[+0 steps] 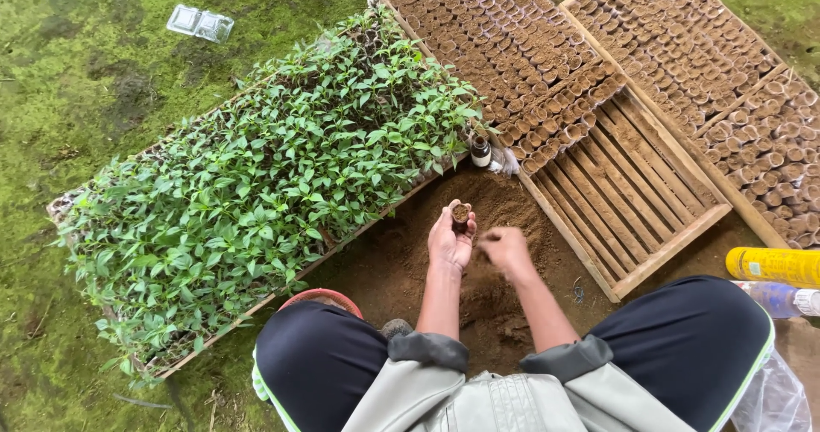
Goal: The person sits on the ground and repeatedly takes small seedlings from a tray, places them into small biodegradable pots filled with soil, and arranges the potted seedlings into a wooden rack. The person handles the seedlings and soil by hand throughout the process.
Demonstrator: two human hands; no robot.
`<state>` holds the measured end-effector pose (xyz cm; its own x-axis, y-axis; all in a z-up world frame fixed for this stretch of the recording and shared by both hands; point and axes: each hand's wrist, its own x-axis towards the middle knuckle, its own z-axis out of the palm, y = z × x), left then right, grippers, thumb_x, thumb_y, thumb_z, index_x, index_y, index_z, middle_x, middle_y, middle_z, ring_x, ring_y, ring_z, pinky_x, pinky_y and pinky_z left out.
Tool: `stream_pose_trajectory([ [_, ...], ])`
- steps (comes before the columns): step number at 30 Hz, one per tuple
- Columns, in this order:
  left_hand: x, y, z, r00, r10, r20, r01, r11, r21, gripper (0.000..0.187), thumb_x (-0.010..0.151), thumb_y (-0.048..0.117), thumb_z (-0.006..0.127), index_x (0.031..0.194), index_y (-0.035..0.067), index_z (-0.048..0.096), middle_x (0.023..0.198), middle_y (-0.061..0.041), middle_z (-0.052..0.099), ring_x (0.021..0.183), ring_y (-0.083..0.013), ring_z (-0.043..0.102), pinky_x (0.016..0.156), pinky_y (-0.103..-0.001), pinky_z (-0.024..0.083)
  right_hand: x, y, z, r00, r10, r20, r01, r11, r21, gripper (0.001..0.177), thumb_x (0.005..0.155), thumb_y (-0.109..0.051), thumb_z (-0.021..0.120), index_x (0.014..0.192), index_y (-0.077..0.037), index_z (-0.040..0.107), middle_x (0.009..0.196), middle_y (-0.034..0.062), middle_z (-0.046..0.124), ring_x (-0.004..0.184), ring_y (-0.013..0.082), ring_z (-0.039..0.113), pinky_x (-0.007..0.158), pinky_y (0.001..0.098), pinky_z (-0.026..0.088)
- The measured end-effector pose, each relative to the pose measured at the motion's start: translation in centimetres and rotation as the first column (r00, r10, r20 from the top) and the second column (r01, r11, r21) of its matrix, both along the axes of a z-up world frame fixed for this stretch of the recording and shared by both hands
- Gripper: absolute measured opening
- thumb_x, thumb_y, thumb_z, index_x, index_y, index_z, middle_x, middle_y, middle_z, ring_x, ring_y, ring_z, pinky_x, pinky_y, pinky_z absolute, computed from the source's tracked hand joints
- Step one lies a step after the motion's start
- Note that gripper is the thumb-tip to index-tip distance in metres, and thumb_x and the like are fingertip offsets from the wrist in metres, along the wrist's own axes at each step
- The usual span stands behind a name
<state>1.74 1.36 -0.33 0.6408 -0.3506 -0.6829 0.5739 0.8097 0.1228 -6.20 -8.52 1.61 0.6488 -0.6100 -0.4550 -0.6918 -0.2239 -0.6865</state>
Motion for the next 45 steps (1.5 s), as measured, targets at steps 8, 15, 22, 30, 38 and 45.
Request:
stream_pose_trajectory([
  [8,-0.5,-1.5,-0.9,0.999,0.005,0.052,-0.008,0.999,0.054,0.027,0.103,0.02,0.061,0.124,0.005,0.07,0.109,-0.023,0.073,0.085,-0.0311,0.071,0.072,-0.036,0.066,4.3,-1.0,9.7,0.923,-0.037,0.384,-0.057,0.971,0.232,0.021,0.086,-0.001,0.072,0.106,0.001,0.078,0.083,0.0121,0.074,0.071,0.0137,0.066,0.062,0.0279,0.057],
  [15,-0.4,-1.8,-1.4,0.996,0.03,0.088,-0.037,0.996,0.086,0.025,0.102,0.016,0.063,0.125,0.005,0.07,0.108,-0.017,0.073,0.088,-0.0265,0.07,0.078,-0.039,0.066,4.8,0.3,10.7,0.958,0.162,0.235,-0.14,0.984,-0.111,0.02,0.081,-0.019,0.076,0.1,-0.02,0.084,0.084,0.0061,0.079,0.078,0.0176,0.076,0.065,0.0349,0.059],
  [22,-0.7,-1.6,-0.8,0.998,0.059,0.035,-0.06,0.998,0.023,0.024,0.102,0.015,0.064,0.123,0.004,0.071,0.107,-0.021,0.072,0.09,-0.0313,0.071,0.078,-0.043,0.066,4.4,0.4,11.3,0.952,0.194,0.238,-0.166,0.977,-0.134,0.02,0.086,-0.02,0.072,0.102,-0.022,0.083,0.084,0.0076,0.079,0.085,0.0226,0.077,0.074,0.0396,0.059],
  [30,-1.3,-1.3,3.2,0.998,0.044,0.038,-0.044,0.999,0.0,0.028,0.102,0.015,0.065,0.127,0.002,0.068,0.111,-0.023,0.07,0.096,-0.033,0.07,0.082,-0.044,0.065,4.0,1.3,9.1,0.968,-0.015,0.249,0.02,1.0,-0.015,0.033,0.087,-0.031,0.077,0.114,-0.013,0.079,0.103,0.0119,0.079,0.099,0.0255,0.075,0.085,0.0404,0.058],
  [38,-1.2,-1.4,2.5,0.998,0.032,0.054,-0.034,0.999,0.032,0.027,0.1,0.011,0.066,0.126,0.002,0.068,0.109,-0.019,0.072,0.095,-0.0284,0.071,0.084,-0.041,0.065,4.0,0.5,5.6,0.977,-0.006,0.212,0.013,0.999,-0.035,0.038,0.086,-0.039,0.08,0.114,-0.013,0.078,0.107,0.0148,0.077,0.104,0.0306,0.073,0.089,0.0436,0.058],
  [45,-1.8,-1.6,2.6,0.996,-0.001,0.092,-0.005,0.998,0.065,0.025,0.102,0.014,0.064,0.124,0.004,0.069,0.106,-0.013,0.074,0.092,-0.0246,0.073,0.084,-0.039,0.065,3.5,0.2,5.5,0.973,-0.021,0.229,0.027,0.999,-0.026,0.047,0.086,-0.044,0.081,0.119,-0.011,0.076,0.112,0.0179,0.076,0.108,0.0343,0.072,0.093,0.0456,0.057],
])
